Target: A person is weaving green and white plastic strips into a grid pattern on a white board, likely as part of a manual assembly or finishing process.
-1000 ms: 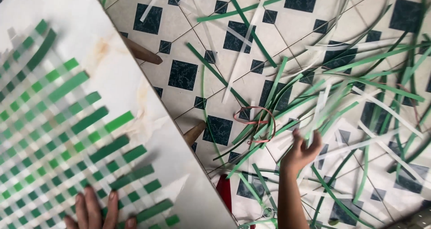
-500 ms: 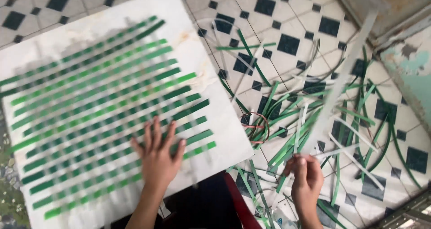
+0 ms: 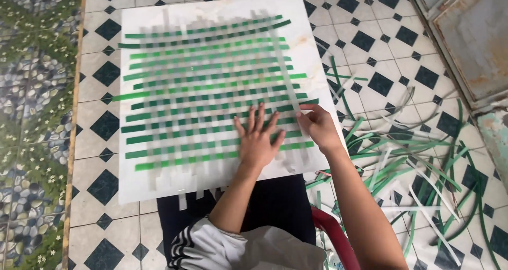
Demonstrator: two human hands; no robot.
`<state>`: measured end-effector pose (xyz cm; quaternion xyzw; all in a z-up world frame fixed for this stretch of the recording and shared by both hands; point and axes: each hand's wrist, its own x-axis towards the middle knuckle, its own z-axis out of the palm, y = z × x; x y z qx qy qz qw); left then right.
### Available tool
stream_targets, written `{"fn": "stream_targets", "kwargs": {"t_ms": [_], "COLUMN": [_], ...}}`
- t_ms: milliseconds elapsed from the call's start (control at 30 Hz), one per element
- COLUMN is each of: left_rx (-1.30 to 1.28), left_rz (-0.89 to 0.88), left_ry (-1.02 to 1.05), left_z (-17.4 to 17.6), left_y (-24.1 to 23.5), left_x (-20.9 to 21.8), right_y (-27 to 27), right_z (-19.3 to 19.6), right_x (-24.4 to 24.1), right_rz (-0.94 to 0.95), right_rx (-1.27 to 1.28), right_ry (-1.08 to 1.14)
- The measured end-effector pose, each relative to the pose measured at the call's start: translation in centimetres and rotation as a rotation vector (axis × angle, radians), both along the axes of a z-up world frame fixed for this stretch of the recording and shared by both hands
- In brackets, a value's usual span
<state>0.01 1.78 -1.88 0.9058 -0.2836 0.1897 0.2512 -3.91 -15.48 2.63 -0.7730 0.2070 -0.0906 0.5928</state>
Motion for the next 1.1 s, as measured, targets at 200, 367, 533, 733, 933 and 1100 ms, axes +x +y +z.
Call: {"fn": "stream_targets", "kwargs": {"t_ms": [200,367,533,733,933,1100], "left_rx": [-0.036,-0.023,-0.007,0.013,0.04,0.044], "left_rz": [-0.009,-0.015,-0.019,-0.009,0.003,-0.002], "left_ry": [0.024,0.054,0.065,0.082,0.1,0.121], "left_z": [-0.4,-0.5,-0.5,-0.8,-0.5,-0.6], "left_y": [0.0,0.0,0.1,0.0,0.1,0.2], "left_x": [0.2,0.2,0.0,0.2,0.1,0.2], "right_y": [1.3,1.9,1.6,0.8,1.2,0.8], "right_z": [-0.9,-1.4,-2.1,-2.7,-2.6,-2.8], "right_x": [-0.6,-1.3,0.1,0.4,0.7,0.8], "right_rz": [-0.023,-0.019,-0.036,0.021,0.116,0.164], "right_rx": [-0.138,-0.252,-0.331,-0.346,-0.578,-0.682], "right_ry": [0.112,0.105,0.096,0.105,0.147,0.207]}}
